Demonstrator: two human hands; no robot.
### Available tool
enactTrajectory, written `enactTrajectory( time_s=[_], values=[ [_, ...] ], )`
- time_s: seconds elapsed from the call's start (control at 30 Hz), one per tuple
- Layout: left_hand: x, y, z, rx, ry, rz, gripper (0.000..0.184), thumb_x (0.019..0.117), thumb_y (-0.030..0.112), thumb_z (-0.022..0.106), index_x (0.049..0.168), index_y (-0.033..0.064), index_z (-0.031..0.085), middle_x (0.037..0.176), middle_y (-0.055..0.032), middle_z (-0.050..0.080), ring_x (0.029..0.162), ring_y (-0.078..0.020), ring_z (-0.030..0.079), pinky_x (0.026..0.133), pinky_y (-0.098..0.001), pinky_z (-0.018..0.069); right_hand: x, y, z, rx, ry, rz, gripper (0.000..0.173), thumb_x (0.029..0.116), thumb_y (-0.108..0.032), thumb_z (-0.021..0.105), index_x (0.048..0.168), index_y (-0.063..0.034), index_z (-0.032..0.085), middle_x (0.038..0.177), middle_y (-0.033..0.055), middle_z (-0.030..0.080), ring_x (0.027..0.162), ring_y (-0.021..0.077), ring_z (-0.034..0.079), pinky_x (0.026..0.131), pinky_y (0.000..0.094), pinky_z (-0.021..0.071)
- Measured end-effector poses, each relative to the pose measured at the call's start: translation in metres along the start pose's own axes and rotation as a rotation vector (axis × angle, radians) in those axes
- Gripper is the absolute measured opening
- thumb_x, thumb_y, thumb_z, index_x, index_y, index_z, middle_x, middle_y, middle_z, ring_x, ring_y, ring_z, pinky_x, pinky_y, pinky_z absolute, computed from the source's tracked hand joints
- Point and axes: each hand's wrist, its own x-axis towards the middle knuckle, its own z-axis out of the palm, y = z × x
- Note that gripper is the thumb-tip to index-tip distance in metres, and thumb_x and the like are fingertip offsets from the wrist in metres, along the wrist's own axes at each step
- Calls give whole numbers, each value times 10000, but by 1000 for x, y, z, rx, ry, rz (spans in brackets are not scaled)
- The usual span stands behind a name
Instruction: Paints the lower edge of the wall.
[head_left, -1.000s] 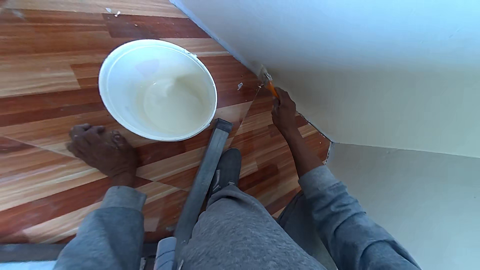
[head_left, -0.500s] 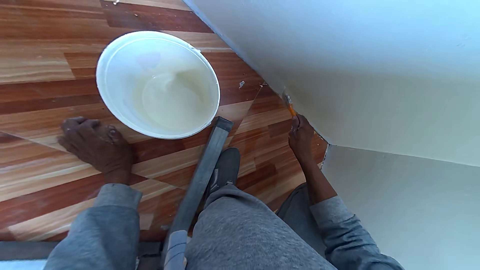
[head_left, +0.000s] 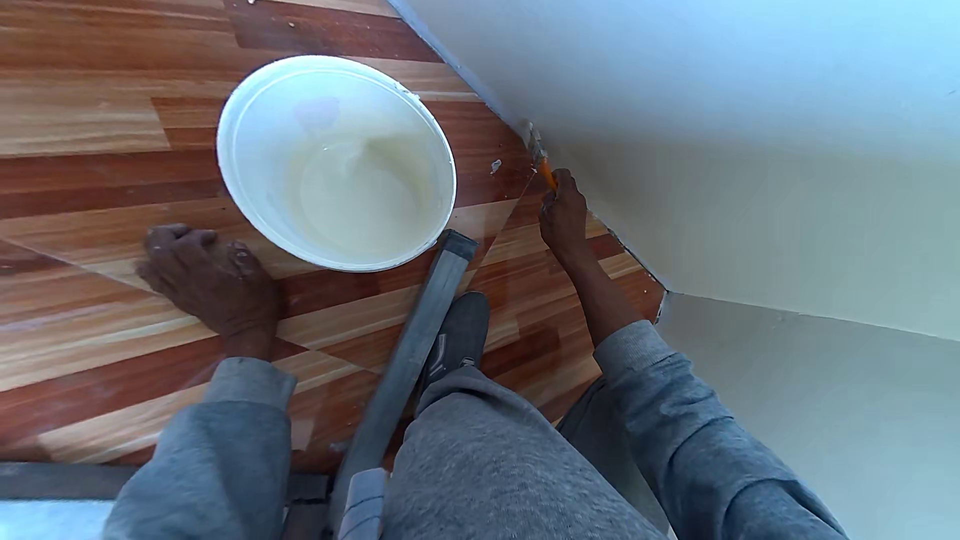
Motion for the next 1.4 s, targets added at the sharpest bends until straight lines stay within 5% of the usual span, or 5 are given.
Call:
enactTrajectory(
  time_s=[0.83,0.97,1.07,1.27,1.4],
  values=[
    [1,-3,5,25,32,27,446,1055,414,371,1300,87,551,1509,-139,438,1457,-315,352,1223,-518,176,-40,62,0,-13,36,279,371,1019,-68,481,1387,-31,503,1211,218,664,956,357,723,797,515,594],
    [-4,-15,7,36,-16,60,459,1070,380,338,1331,55,530,1543,-178,388,1472,-365,322,1213,-562,198,-64,67,-21,-9,-24,345,441,985,-59,562,1412,15,477,1218,284,634,1079,439,667,901,594,552],
    [-5,-22,10,59,-10,67,468,1075,394,322,1319,56,534,1539,-173,387,1472,-369,318,1210,-566,207,-88,57,-52,-2,-27,341,377,1014,-143,569,1367,-24,508,1064,246,674,943,433,685,781,631,551],
    [-3,1,2,45,17,37,496,1072,369,313,1357,25,529,1549,-208,395,1486,-379,314,1218,-582,182,-77,-11,-128,373,11,51,272,1009,-176,635,1279,-141,645,838,56,670,609,151,590,544,361,511],
    [-2,-7,11,93,38,57,485,1067,354,327,1365,39,544,1550,-185,408,1476,-363,334,1217,-575,202,-56,-81,-169,374,45,-344,264,962,-236,694,1199,-122,717,1028,16,725,840,51,679,710,245,580]
  ],
)
